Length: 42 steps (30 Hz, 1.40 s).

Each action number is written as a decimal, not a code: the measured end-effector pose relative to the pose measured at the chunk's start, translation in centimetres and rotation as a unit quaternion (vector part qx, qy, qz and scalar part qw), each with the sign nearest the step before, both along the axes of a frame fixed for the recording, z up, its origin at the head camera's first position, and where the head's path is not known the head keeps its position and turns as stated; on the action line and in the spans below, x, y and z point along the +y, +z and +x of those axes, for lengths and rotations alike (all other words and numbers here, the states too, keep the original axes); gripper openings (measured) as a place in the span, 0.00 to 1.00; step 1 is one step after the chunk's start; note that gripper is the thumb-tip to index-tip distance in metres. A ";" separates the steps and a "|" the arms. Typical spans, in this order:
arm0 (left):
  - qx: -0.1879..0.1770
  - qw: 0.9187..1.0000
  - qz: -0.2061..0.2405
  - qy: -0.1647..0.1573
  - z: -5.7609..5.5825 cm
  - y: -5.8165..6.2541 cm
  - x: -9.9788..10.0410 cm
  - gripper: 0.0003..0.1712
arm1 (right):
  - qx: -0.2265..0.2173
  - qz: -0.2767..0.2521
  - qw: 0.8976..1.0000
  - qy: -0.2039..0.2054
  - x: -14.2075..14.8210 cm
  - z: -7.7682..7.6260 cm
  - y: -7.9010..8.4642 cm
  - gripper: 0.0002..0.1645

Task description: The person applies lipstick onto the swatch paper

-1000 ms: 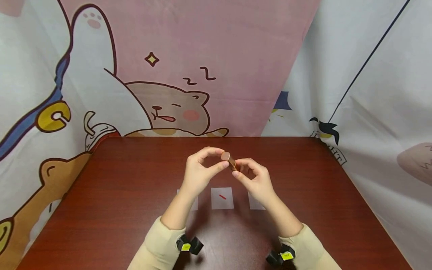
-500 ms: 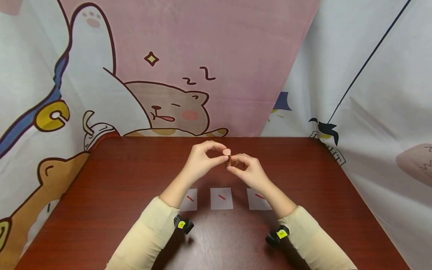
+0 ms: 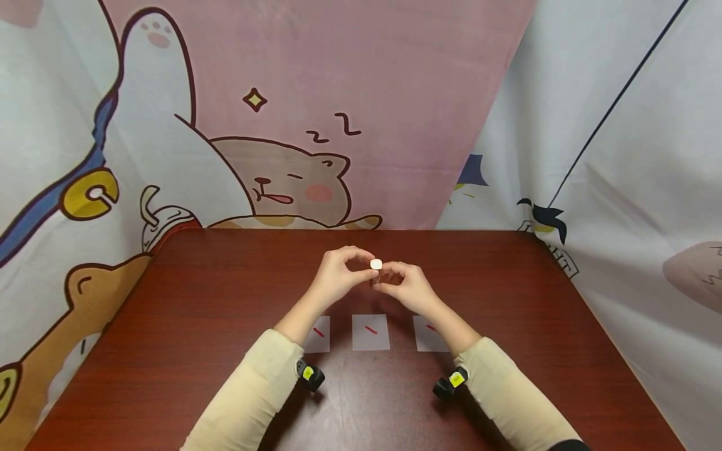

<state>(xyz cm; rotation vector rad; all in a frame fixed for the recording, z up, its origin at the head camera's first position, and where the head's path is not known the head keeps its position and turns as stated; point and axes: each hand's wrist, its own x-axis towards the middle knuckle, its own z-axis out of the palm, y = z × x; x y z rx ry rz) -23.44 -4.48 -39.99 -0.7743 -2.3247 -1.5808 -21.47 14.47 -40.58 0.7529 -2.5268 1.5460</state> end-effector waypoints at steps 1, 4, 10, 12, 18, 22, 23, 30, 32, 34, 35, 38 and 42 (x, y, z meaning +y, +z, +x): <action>-0.002 1.000 0.001 0.003 -0.1 -0.3 0.0 0.11 | -0.001 0.001 1.000 -0.001 -0.1 -0.1 -0.3 0.14; -0.005 1.000 -0.001 0.009 -0.4 -1.3 -0.1 0.11 | 0.000 0.003 1.000 -0.002 -0.3 -0.4 -1.2 0.12; -0.014 1.000 -0.017 0.013 -0.7 -2.9 -0.1 0.11 | -0.001 0.011 1.000 -0.008 0.1 -2.5 -5.4 0.11; -0.016 1.000 -0.021 0.013 -0.8 -3.3 -0.2 0.11 | -0.008 0.022 1.000 -0.014 0.2 -3.1 -6.6 0.11; -0.017 1.000 -0.025 0.008 -0.9 -4.5 -0.2 0.12 | -0.012 0.040 0.999 -0.020 0.3 -3.3 -7.7 0.12; -0.021 0.999 -0.025 0.007 -0.9 -5.0 -0.2 0.12 | -0.017 0.048 0.999 -0.018 0.4 -3.5 -8.4 0.11; -0.022 0.999 -0.026 0.008 -0.9 -5.2 -0.2 0.12 | -0.017 0.050 0.998 -0.017 0.4 -3.6 -8.5 0.11; -0.023 0.999 -0.031 0.011 -0.9 -5.7 -0.2 0.12 | -0.017 0.070 0.997 -0.020 0.4 -3.7 -8.8 0.12; -0.024 0.999 -0.034 0.011 -0.9 -5.9 -0.2 0.12 | -0.018 0.076 0.997 -0.022 0.4 -3.7 -8.8 0.12; -0.023 0.999 -0.033 0.010 -1.0 -6.1 -0.2 0.12 | -0.019 0.080 0.996 -0.023 0.3 -3.6 -8.8 0.12; -0.023 0.999 -0.031 0.009 -1.0 -6.2 -0.2 0.12 | -0.020 0.081 0.996 -0.023 0.3 -3.6 -8.8 0.11; -0.015 0.999 -0.026 0.011 -1.1 -6.3 -0.2 0.12 | -0.022 0.085 0.996 -0.023 0.3 -3.7 -8.8 0.11; -0.013 1.000 -0.020 0.014 -1.2 -6.5 -0.2 0.11 | -0.022 0.092 0.995 -0.020 0.4 -3.8 -8.8 0.12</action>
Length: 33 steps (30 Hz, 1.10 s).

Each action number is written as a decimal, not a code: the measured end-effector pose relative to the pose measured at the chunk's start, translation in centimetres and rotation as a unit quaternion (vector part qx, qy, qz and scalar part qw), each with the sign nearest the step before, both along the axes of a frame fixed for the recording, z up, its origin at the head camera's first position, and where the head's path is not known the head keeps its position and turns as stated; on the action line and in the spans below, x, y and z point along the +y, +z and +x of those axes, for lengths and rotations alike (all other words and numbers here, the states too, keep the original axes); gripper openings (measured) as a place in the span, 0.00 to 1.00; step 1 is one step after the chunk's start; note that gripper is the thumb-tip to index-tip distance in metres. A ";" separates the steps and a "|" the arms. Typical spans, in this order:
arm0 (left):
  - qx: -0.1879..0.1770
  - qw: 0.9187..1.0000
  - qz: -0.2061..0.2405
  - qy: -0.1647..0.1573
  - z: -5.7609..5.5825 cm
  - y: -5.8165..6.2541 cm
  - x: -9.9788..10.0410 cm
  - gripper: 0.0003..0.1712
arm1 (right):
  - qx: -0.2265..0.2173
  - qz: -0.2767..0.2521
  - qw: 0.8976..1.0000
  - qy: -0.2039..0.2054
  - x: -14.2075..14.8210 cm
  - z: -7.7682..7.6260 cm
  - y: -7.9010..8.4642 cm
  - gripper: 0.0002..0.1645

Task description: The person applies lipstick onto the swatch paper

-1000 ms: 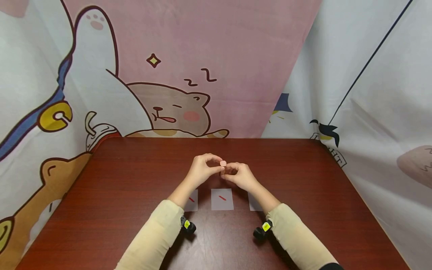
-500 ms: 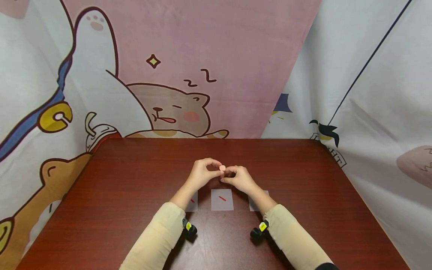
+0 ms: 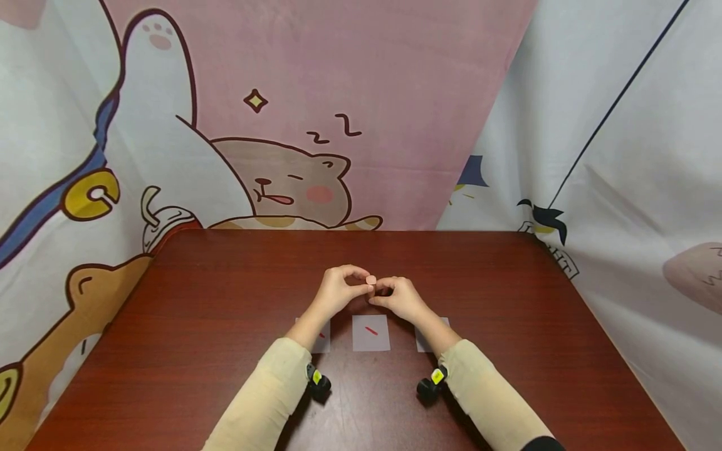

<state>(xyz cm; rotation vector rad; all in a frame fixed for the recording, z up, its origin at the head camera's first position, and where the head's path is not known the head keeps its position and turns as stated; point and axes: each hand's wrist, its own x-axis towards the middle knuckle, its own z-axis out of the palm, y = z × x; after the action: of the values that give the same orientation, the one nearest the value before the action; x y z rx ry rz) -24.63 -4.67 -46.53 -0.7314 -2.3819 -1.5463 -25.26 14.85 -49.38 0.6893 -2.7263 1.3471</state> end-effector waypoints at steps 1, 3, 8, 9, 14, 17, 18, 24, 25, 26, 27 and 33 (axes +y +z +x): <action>-0.005 1.000 0.001 0.000 0.0 0.0 0.0 0.11 | 0.000 0.002 1.000 0.001 0.0 0.0 0.0 0.12; -0.013 1.000 0.002 -0.001 -0.1 0.0 0.0 0.11 | 0.000 0.005 1.000 0.002 0.0 -0.1 0.0 0.13; -0.028 1.000 -0.008 0.003 -0.1 0.2 0.0 0.12 | -0.001 0.012 1.000 -0.002 0.1 -0.1 0.0 0.13; -0.029 1.000 -0.010 0.005 -0.1 0.2 0.0 0.12 | -0.001 0.013 1.000 -0.004 0.1 -0.1 0.0 0.13; -0.038 0.999 -0.011 0.007 0.0 0.2 0.1 0.12 | -0.004 0.017 1.000 -0.008 0.1 0.0 0.0 0.13; -0.040 0.999 -0.007 0.005 0.0 0.1 0.2 0.13 | -0.007 0.019 1.000 -0.010 0.1 0.0 0.0 0.13; -0.040 0.999 -0.005 0.004 0.0 0.1 0.2 0.14 | -0.008 0.020 1.000 -0.009 0.1 0.0 0.1 0.13; -0.038 0.999 -0.006 0.001 0.0 0.4 -0.2 0.20 | 0.007 0.035 0.999 0.000 0.5 0.0 0.3 0.15; -0.038 0.999 -0.008 0.002 0.1 0.5 -0.3 0.20 | 0.010 0.036 0.999 -0.001 0.6 0.0 0.5 0.15; -0.037 0.999 -0.010 0.003 0.1 0.7 -0.5 0.20 | 0.012 0.037 0.999 -0.002 0.8 0.0 0.6 0.16; -0.038 0.999 -0.011 0.002 0.2 0.8 -0.6 0.19 | 0.012 0.036 0.999 -0.003 1.0 0.1 0.8 0.16; -0.040 0.999 -0.026 0.000 0.9 1.9 -1.8 0.17 | 0.008 0.032 0.999 -0.017 2.8 0.8 2.6 0.16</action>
<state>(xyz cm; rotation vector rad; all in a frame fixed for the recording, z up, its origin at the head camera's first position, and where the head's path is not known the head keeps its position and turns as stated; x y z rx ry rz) -23.74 -6.50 -44.63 -0.6911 -2.4889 -1.5463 -24.47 17.69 -46.78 0.6503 -2.7669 1.2468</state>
